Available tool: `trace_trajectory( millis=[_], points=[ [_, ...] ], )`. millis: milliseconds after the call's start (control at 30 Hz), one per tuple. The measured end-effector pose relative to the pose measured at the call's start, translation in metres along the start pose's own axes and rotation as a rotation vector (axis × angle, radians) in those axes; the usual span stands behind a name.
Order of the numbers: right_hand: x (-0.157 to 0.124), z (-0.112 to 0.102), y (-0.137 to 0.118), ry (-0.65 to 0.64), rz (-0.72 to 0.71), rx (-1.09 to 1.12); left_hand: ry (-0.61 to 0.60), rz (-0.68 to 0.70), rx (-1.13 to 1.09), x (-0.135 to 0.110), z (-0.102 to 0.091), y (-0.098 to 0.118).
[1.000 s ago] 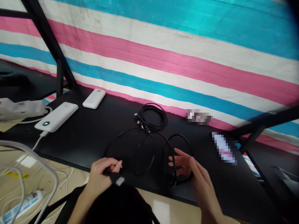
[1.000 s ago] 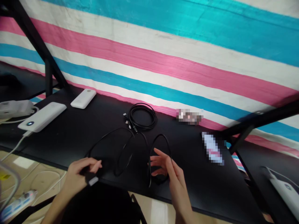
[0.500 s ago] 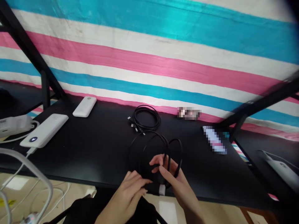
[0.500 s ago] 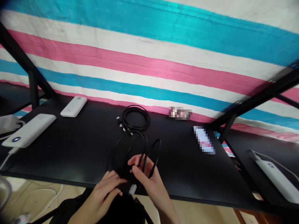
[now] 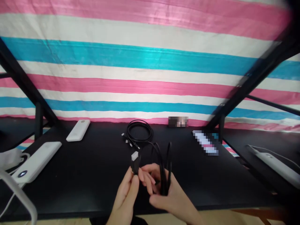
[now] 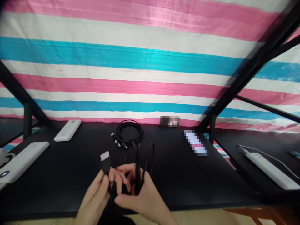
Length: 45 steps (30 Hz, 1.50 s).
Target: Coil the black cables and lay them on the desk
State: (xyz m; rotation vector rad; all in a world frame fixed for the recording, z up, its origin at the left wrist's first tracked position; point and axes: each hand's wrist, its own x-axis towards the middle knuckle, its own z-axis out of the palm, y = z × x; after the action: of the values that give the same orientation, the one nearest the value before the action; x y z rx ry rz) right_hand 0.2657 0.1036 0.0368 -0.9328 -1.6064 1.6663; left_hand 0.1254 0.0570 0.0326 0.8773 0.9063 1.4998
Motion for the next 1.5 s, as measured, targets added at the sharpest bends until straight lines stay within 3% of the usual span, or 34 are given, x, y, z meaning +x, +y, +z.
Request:
trace_trajectory(
  millis=[167, 267, 367, 533, 633, 733, 833, 933, 1033, 1100, 1233, 1367, 1433, 1500],
  points=[
    [-0.003, 0.017, 0.003, 0.013, 0.03, 0.009, -0.006, -0.05, -0.167, 0.006, 0.021, 0.015],
    [-0.008, 0.021, 0.008, -0.008, 0.026, -0.009, -0.006, -0.047, -0.132, 0.006, 0.027, 0.018],
    [-0.016, 0.018, 0.004, -0.029, -0.053, -0.075, 0.015, 0.006, 0.043, 0.008, 0.024, 0.017],
    [-0.029, 0.002, -0.006, 0.049, -0.181, -0.152, 0.092, 0.247, 0.516, 0.006, 0.002, 0.02],
    [-0.036, -0.007, -0.003, 0.032, -0.199, -0.063, 0.17, 0.349, 0.723, 0.001, -0.012, 0.014],
    [-0.045, -0.012, 0.002, 0.017, -0.173, 0.118, 0.294, 0.388, 0.802, -0.004, -0.024, -0.006],
    [-0.057, -0.014, 0.005, -0.051, -0.152, 0.357, 0.296, 0.266, 0.705, -0.009, -0.031, -0.03],
    [-0.07, -0.011, 0.011, -0.118, -0.054, 0.548, 0.089, 0.05, 0.415, -0.017, -0.027, -0.044],
    [-0.076, -0.004, 0.018, -0.133, 0.002, 0.599, -0.078, -0.077, 0.059, -0.026, -0.011, -0.045],
    [-0.076, -0.001, 0.02, -0.132, -0.04, 0.594, -0.05, -0.082, -0.069, -0.03, -0.002, -0.04],
    [-0.069, -0.002, 0.016, 0.051, -0.129, 0.508, 0.086, -0.076, -0.147, -0.036, 0.006, -0.028],
    [-0.063, -0.008, 0.016, 0.313, -0.079, 0.523, -0.023, -0.09, -0.196, -0.047, 0.01, -0.025],
    [-0.063, -0.01, 0.019, 0.365, -0.05, 0.583, -0.052, -0.104, -0.217, -0.052, 0.015, -0.028],
    [-0.065, -0.013, 0.022, 0.372, -0.035, 0.597, 0.014, -0.122, -0.224, -0.054, 0.02, -0.03]
  ],
)
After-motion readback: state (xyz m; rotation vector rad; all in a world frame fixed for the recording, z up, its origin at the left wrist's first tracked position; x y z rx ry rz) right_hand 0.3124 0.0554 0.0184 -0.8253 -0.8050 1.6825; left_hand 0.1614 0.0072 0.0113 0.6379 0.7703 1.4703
